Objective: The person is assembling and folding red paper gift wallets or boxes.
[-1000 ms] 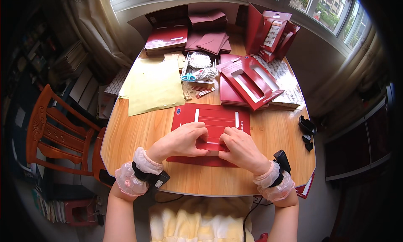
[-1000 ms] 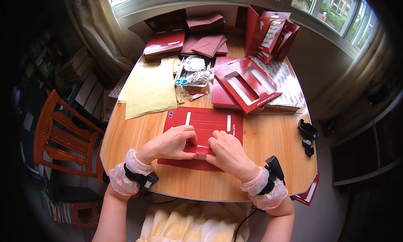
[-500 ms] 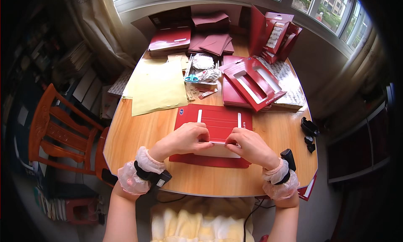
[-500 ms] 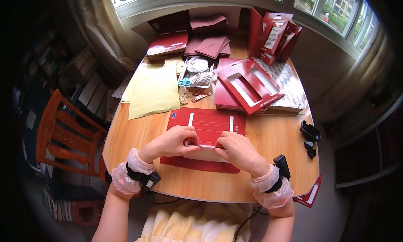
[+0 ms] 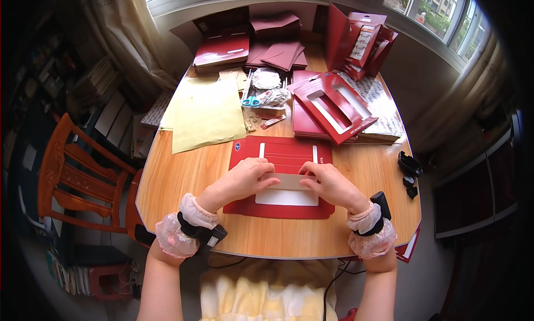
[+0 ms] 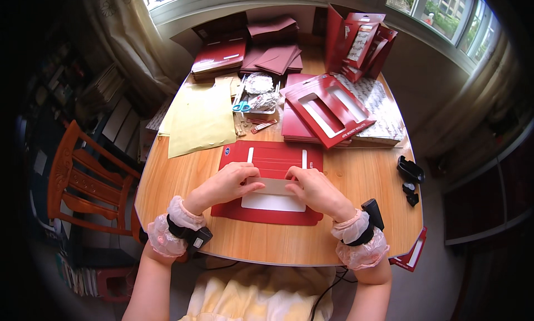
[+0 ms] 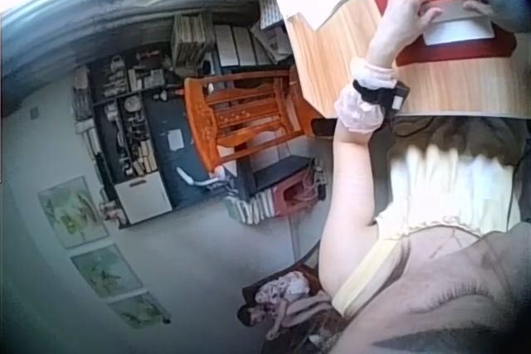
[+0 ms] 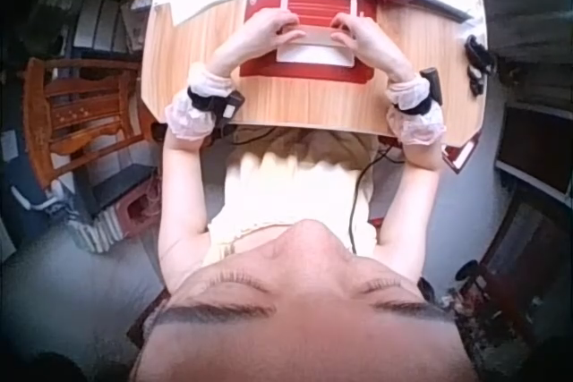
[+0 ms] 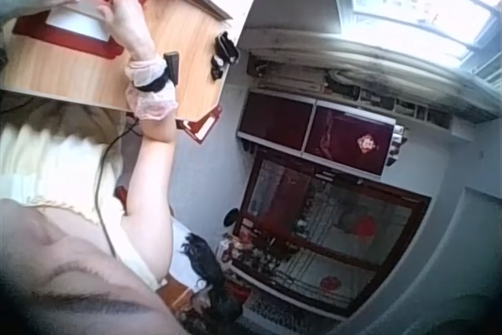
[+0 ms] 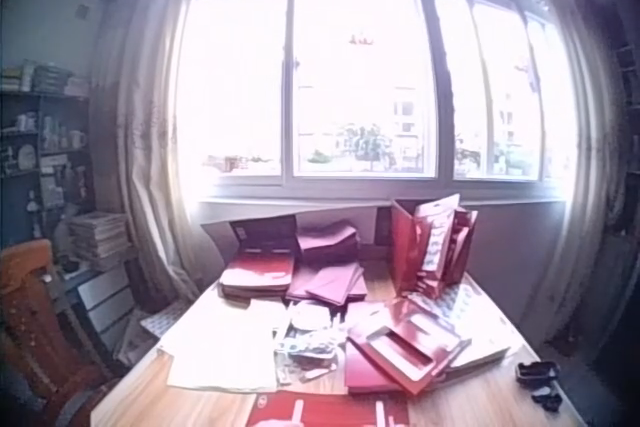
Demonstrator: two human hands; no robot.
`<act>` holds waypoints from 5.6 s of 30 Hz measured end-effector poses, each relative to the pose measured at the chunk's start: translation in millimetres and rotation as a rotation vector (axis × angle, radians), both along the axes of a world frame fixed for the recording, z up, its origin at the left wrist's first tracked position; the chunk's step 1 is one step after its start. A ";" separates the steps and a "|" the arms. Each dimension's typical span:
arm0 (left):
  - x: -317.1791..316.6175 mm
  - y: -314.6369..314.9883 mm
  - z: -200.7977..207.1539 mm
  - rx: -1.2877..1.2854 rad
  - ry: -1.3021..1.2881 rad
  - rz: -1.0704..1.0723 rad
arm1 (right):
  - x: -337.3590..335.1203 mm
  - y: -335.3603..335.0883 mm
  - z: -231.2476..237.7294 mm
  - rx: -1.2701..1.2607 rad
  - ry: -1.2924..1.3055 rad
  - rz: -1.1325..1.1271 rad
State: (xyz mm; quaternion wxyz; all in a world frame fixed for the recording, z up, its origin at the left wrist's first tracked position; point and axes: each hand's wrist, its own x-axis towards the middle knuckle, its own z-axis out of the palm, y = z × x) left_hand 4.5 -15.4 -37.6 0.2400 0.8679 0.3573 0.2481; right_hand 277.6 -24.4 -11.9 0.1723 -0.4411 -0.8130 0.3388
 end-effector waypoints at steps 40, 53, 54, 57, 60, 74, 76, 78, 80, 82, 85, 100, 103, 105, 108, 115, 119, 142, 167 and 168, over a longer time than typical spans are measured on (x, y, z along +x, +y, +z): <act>-13.0 18.1 -0.5 -0.310 -0.084 0.031 | -34.1 -27.9 -11.3 0.801 -0.455 0.393; -13.4 17.8 0.4 -0.291 -0.064 0.009 | -14.2 -40.7 -7.3 0.843 -0.505 0.387; -14.1 17.1 0.6 -0.291 -0.067 0.017 | -11.1 -42.0 -6.4 0.793 -0.487 0.376; -10.8 18.2 1.9 -0.302 -0.064 0.003 | -0.6 -43.0 2.4 0.731 -0.502 0.361; -12.7 17.7 1.2 -0.285 -0.049 -0.004 | 6.5 -44.9 8.0 0.702 -0.537 0.343; -5.1 -2.0 32.7 0.036 0.008 -0.112 | 38.5 -45.4 0.6 0.689 -0.477 0.205; -0.1 1.5 25.6 0.135 0.027 -0.176 | 36.4 -43.1 3.6 0.680 -0.479 0.209; 4.6 2.7 19.9 0.176 0.071 -0.270 | 31.6 -39.5 9.4 0.675 -0.479 0.220; 12.0 1.4 16.3 0.173 0.139 -0.289 | 26.4 -35.2 15.4 0.628 -0.502 0.245; 13.3 -1.9 12.0 0.148 0.203 -0.291 | 21.6 -27.4 22.1 0.576 -0.509 0.267; 10.9 3.7 4.6 0.067 0.147 -0.316 | 14.0 -13.4 6.0 0.494 -0.295 0.219; -13.6 -2.8 15.2 0.103 0.198 -0.220 | -6.9 5.4 -20.5 0.188 -0.050 0.007; -19.0 1.4 10.4 0.003 0.160 -0.206 | -4.6 5.1 -20.5 0.183 -0.062 0.011; -19.2 3.8 7.8 -0.043 0.170 -0.190 | -3.0 4.4 -20.0 0.202 -0.061 0.019; -24.3 8.9 0.5 -0.125 0.108 -0.194 | -2.9 3.2 -22.9 0.192 -0.043 0.011; -16.4 15.7 4.1 -0.194 -0.172 0.077 | -7.7 -3.1 -14.2 0.165 -0.030 -0.002; 1.3 11.4 5.3 0.051 0.006 -0.002 | -8.2 -0.5 -13.9 0.350 -0.052 0.021; 1.7 15.8 2.4 0.019 0.036 -0.173 | 1.7 8.0 -8.6 0.314 -0.056 0.192; 0.3 13.8 7.5 -0.066 0.055 -0.158 | 0.5 11.5 -2.0 0.452 -0.125 0.293; 0.8 14.3 6.0 -0.038 0.060 -0.140 | 1.5 12.1 -2.3 0.395 -0.101 0.281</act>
